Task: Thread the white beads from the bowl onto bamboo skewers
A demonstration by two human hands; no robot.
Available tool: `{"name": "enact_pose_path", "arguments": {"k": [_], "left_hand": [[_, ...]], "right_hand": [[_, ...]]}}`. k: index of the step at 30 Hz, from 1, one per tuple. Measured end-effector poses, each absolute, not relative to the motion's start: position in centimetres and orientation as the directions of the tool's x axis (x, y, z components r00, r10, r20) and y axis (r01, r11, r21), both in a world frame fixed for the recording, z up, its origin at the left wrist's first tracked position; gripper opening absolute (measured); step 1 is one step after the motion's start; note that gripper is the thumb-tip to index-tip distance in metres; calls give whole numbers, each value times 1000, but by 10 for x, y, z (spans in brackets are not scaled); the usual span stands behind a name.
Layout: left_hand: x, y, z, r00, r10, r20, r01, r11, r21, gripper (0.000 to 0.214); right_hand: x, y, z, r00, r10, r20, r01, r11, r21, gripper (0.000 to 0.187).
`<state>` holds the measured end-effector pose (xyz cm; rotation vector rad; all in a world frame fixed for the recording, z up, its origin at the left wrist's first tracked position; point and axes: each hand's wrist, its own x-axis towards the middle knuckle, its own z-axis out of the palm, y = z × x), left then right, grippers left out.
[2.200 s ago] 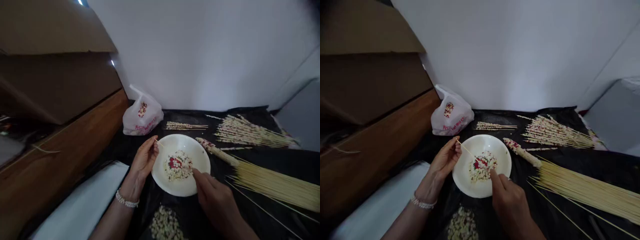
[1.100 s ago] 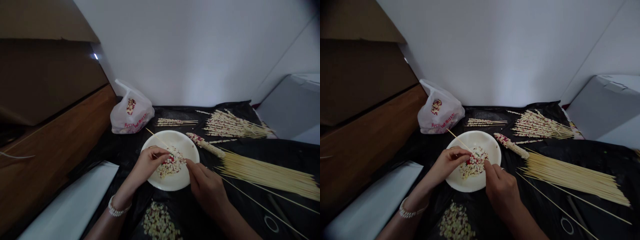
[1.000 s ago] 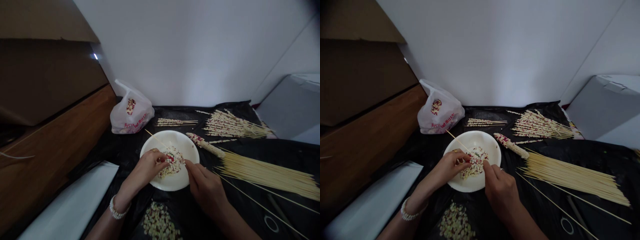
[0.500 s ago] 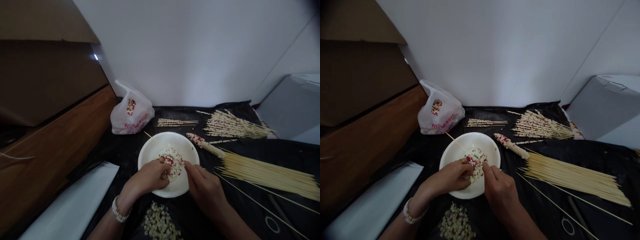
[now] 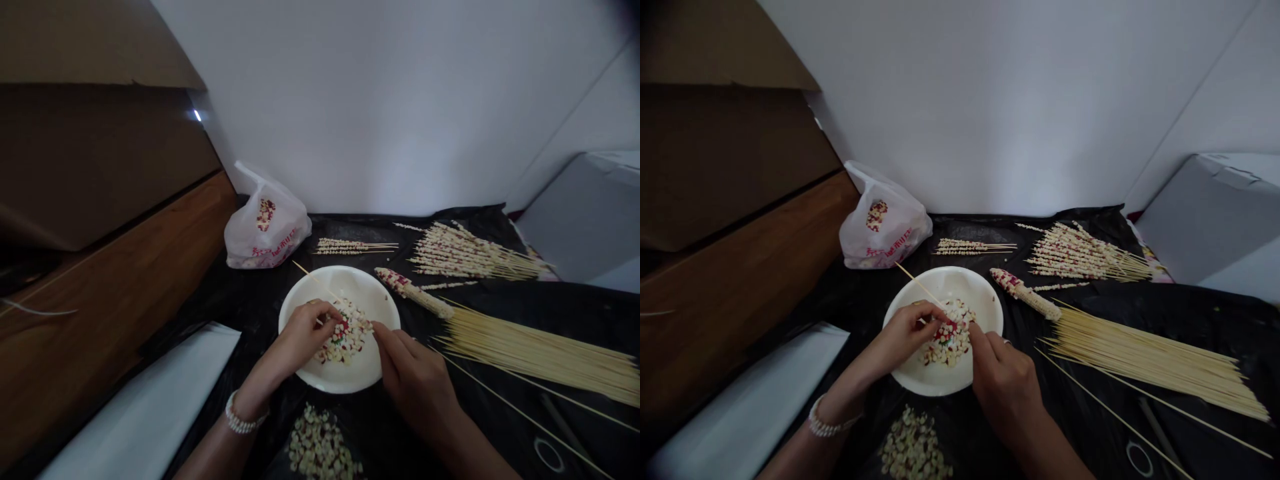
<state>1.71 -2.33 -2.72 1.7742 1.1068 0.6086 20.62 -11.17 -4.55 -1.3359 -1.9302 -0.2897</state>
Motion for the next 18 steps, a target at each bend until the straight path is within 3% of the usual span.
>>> {"name": "enact_pose_path", "arguments": {"k": [2,3,5,7,10,18], "left_hand": [[19,-21,-21,442,876,-191,163,130,978,14],[20,-21,-18,446,859,-252,2,280,960,14],[21,-19,-13,466,816,-343,-300,510,806,14],[20,-17,-10,487,768,-416,-487,634,600,14],[19,-14,-10,474,736,-484,-579,674,458,21],[19,-12,-9,367,813,-452,-571,581,580,22]], "right_hand": [[206,-112,-43,-152,692,706,880,420,-222,26],[206,-112,-42,-141,685,714,883,414,-223,26],[206,-112,-40,-136,678,722,883,414,-223,26],[206,-113,-40,-140,676,724,882,418,-220,26],[206,-112,-41,-149,675,723,886,416,-206,27],[205,-112,-41,-158,671,724,878,431,-208,27]]}}
